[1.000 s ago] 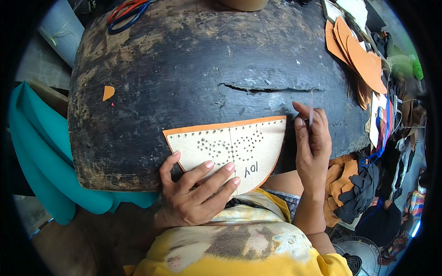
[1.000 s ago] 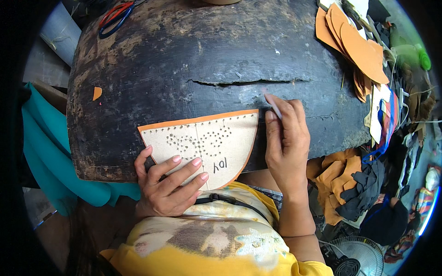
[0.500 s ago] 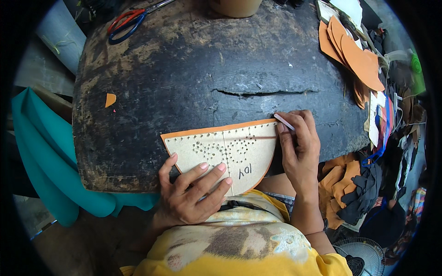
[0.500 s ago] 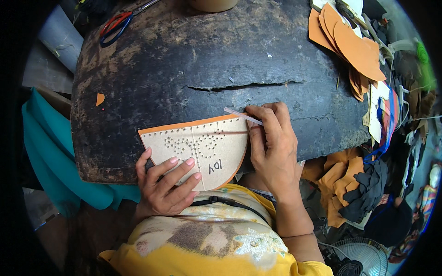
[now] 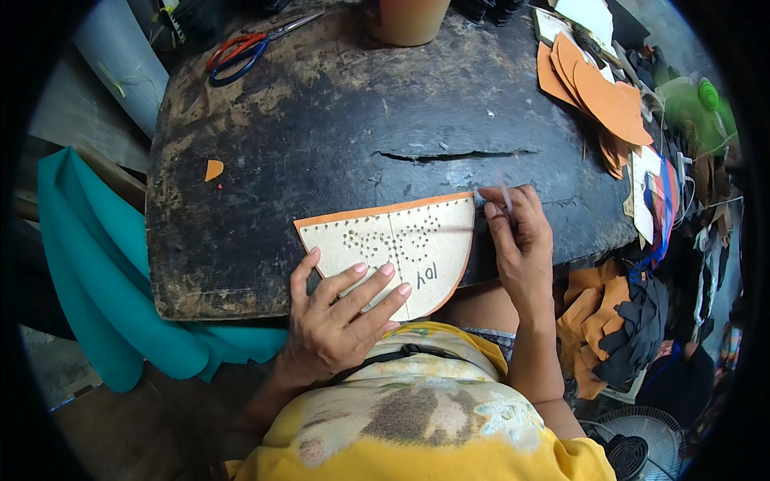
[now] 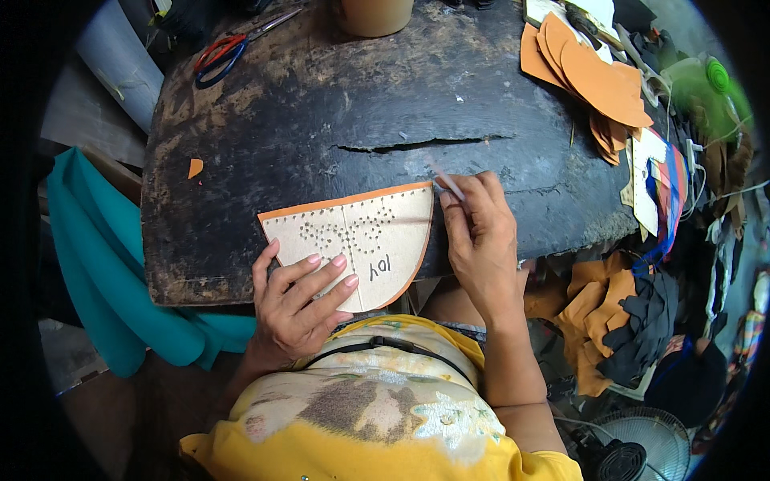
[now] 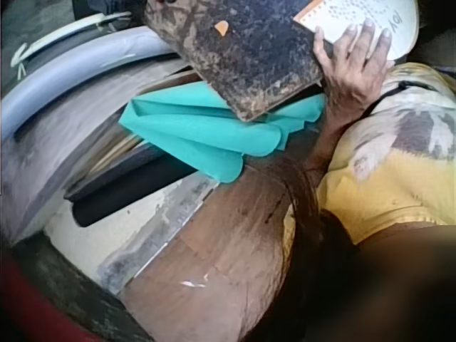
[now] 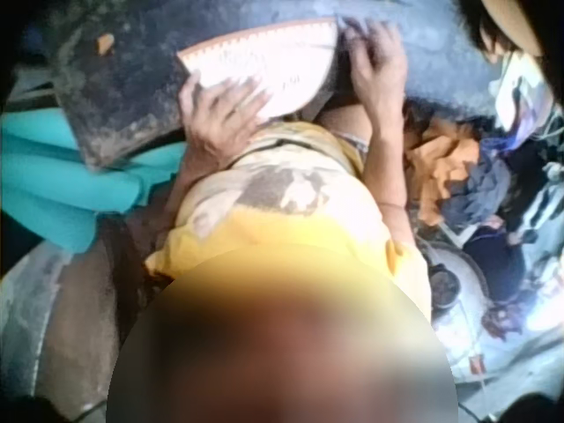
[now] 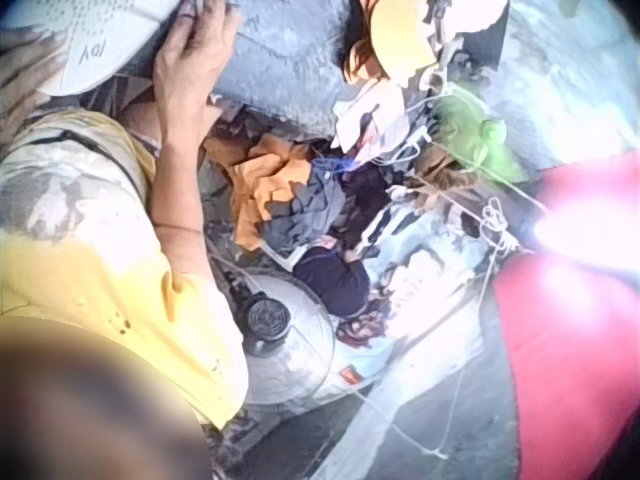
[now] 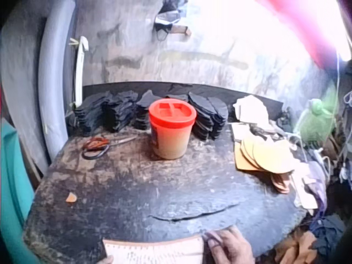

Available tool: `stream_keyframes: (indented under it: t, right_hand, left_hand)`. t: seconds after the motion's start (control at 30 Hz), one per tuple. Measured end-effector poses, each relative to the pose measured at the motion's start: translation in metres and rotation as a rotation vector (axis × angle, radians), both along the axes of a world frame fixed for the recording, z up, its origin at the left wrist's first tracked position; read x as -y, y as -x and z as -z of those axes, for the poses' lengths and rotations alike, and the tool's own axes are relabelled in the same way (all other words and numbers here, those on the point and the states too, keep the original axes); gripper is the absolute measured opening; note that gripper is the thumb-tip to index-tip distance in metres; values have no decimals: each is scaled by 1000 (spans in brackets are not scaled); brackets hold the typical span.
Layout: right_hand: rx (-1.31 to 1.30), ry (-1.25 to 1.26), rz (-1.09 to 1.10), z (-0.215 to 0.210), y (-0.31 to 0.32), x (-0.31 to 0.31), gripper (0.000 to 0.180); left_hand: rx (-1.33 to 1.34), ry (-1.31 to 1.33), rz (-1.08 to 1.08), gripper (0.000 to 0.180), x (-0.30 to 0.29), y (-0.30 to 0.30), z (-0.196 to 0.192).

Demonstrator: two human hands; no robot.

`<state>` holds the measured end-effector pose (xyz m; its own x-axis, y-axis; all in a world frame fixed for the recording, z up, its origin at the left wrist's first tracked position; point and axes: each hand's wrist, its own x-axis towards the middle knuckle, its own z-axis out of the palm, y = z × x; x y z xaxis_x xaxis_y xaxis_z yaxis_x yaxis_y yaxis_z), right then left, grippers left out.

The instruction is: The person marks a semi-circular leather piece with a pointed tool, then gathers and stacks multiple similar leather pieces on the workbench. The person handles the pieces one at a time and arranges them into a neat pile.

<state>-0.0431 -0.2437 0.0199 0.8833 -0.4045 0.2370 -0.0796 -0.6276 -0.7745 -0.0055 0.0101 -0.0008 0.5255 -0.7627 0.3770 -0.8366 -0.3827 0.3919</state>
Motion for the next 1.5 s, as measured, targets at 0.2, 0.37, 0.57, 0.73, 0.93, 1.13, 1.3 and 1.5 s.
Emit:
stream_keyframes:
  t: [0.2, 0.37, 0.57, 0.73, 0.93, 1.13, 1.3, 1.5]
  right_hand:
    - [-94, -34, 8, -8, 10, -9, 25]
    - [-139, -15, -1, -11, 11, -13, 27]
    - [-170, 34, 17, -15, 14, -20, 31]
    - [-153, 169, 8, -9, 10, -22, 35]
    - [-116, 198, 36, -4, 6, -21, 31]
    - [-63, 106, 53, -8, 9, -23, 28]
    - [-100, 114, 32, -12, 5, -23, 32]
    - [-141, 97, 37, -15, 4, -22, 28]
  left_hand:
    - [-12, 68, 3, 41, 0, -2, 1]
    - [-22, 92, -11, 44, 1, -1, 0]
    - [-19, 45, -18, 44, 1, 1, 0]
    - [-5, 26, 1, 43, -1, 1, -2]
    - [-17, 20, 4, 40, -1, 0, -2]
    - [40, 15, -6, 40, 0, 1, 1]
    - [41, -1, -3, 47, 0, 1, 2]
    - [26, -9, -36, 50, 0, 1, 1]
